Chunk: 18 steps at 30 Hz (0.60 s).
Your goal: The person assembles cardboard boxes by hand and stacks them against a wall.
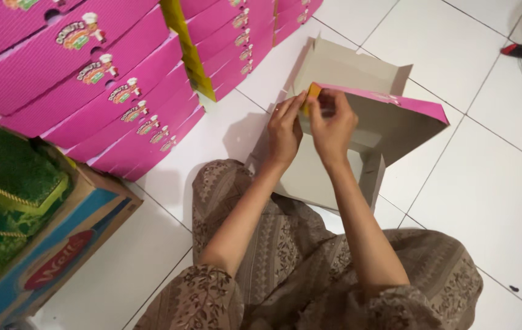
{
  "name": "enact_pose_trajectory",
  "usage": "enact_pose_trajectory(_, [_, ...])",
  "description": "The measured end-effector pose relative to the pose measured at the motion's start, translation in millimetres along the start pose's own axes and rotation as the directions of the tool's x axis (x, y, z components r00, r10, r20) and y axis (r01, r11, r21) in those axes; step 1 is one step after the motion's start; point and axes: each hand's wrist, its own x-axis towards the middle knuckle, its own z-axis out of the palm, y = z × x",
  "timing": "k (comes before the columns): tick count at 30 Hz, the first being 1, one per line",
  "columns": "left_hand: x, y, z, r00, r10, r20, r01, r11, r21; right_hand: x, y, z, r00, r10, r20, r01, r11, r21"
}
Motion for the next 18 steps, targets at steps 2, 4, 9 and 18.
enact_pose_trajectory(2, [4,-4,-8,1.0,0.031,0.003,-0.031,0.999,-0.008,5,-1,2,0.997,-0.074,-0.009,0.074,0.997,-0.019])
enact_pose_trajectory(4, [8,-6,-11,0.995,-0.081,0.05,0.081,0.997,0.002,6,8,-10,0.988,-0.15,-0.025,0.148,0.986,-0.072])
enact_pose_trajectory(9, [15,-2,9,0.976,-0.215,0.031,0.216,0.949,-0.228,-18,37,-21,0.999,0.047,0.011,-0.046,0.997,-0.054])
enact_pose_trajectory(18, [20,14,16,0.967,-0.252,0.035,0.251,0.925,-0.284,-15,40,-28,0.984,0.17,0.057,-0.178,0.961,0.21])
